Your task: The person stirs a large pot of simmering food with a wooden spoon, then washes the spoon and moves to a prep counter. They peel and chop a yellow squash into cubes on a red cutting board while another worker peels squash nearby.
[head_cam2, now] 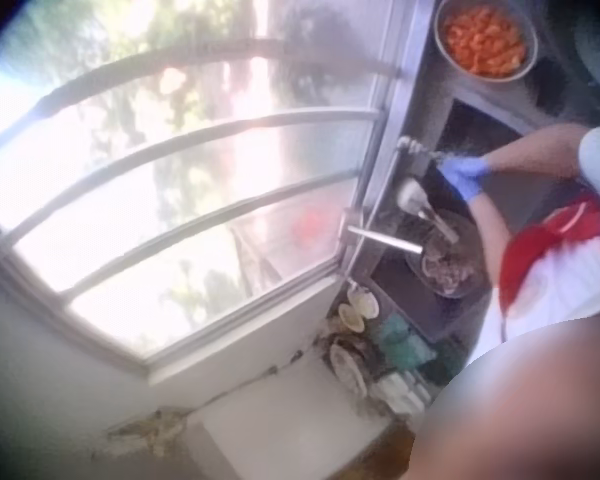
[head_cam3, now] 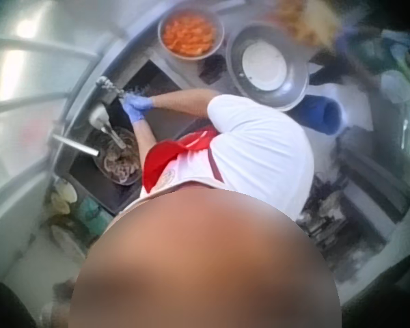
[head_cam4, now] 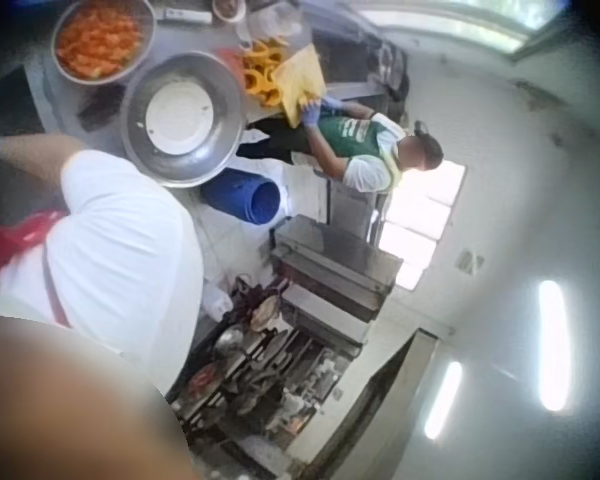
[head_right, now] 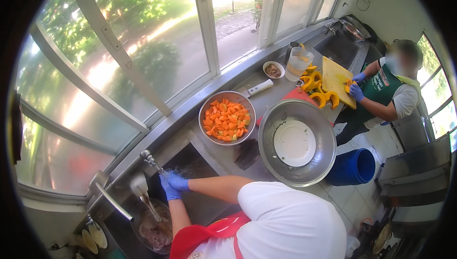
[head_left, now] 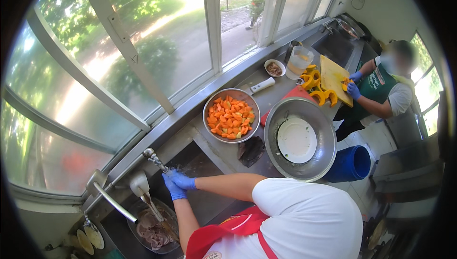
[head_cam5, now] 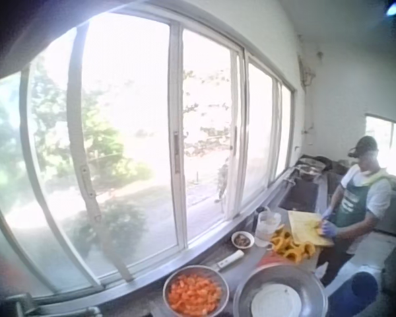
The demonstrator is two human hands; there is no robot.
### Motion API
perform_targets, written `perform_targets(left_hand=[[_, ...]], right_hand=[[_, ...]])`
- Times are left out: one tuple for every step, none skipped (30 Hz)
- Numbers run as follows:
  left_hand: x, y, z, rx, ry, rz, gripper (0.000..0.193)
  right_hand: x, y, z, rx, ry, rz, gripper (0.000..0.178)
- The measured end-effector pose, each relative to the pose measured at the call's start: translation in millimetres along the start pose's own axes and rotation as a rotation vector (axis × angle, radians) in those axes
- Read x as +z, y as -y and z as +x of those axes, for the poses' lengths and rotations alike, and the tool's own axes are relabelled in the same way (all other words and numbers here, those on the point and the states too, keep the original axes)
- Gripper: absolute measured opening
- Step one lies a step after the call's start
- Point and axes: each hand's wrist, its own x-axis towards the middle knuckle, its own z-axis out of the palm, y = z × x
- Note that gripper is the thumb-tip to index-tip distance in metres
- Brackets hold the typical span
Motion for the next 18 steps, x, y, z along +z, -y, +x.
perform_targets(left_hand=[[36, 9, -12, 0.029, -0.291, -0.007, 0.031], [31, 10, -14, 0.073, -0.249, 0.051, 0.031], [26, 11, -14, 0.116, -0.209, 0.111, 0.033], [19, 15, -14, 0.144, -0.168, 0.176, 0.038], [22, 20, -15, 0.160, -0.123, 0.246, 0.044], [24, 31, -17, 0.111, -0.105, 0.222, 0.047], [29, 40, -19, 0.062, -0.090, 0.199, 0.050], [48, 38, -21, 0.114, -0.190, 0.204, 0.048], [23, 27, -10, 0.106, -0.171, 0.225, 0.047], [-29, -12, -4, 0.170, -0.173, 0.236, 0.046], [-2, -10, -2, 0.130, -0.153, 0.244, 0.045], [24, 6, -9, 0.123, -0.295, 0.062, 0.037], [19, 1, -8, 0.090, -0.048, -0.067, 0.035], [-3, -10, -3, 0.072, 0.204, -0.186, 0.032], [-25, -15, -1, 0.048, 0.460, -0.291, 0.030], [-29, -2, 6, 0.149, 0.054, -0.088, 0.029], [-21, 5, 1, 0.160, 0.011, -0.022, 0.031], [-11, 19, -5, 0.169, -0.029, 0.045, 0.033]], right_hand=[[-2, -12, 0, -0.005, 0.006, 0.026, 0.041], [2, -6, -2, -0.042, 0.038, 0.070, 0.041], [5, 0, -4, -0.059, 0.071, 0.128, 0.041], [3, -2, 4, -0.047, 0.090, 0.227, 0.041], [1, -7, 12, -0.027, 0.098, 0.323, 0.041], [-2, -14, 21, -0.009, 0.107, 0.421, 0.041], [-2, -16, 21, 0.001, 0.122, 0.466, 0.041], [0, -16, 21, 0.011, 0.135, 0.513, 0.041], [3, -13, 20, 0.021, 0.151, 0.556, 0.041], [16, 17, 3, 0.007, 0.226, 0.586, 0.041], [6, 10, 4, 0.083, 0.233, 0.635, 0.039], [-3, 4, 4, 0.162, 0.235, 0.686, 0.037], [-6, 6, 6, 0.195, 0.299, 0.852, 0.032], [-4, 9, 10, 0.221, 0.376, 1.016, 0.028], [3, 10, 15, 0.251, 0.454, 1.184, 0.024], [7, 0, 34, 0.216, 0.240, 1.634, 0.019], [5, -3, 30, 0.223, 0.323, 1.645, 0.017], [1, -8, 23, 0.226, 0.403, 1.656, 0.017]])
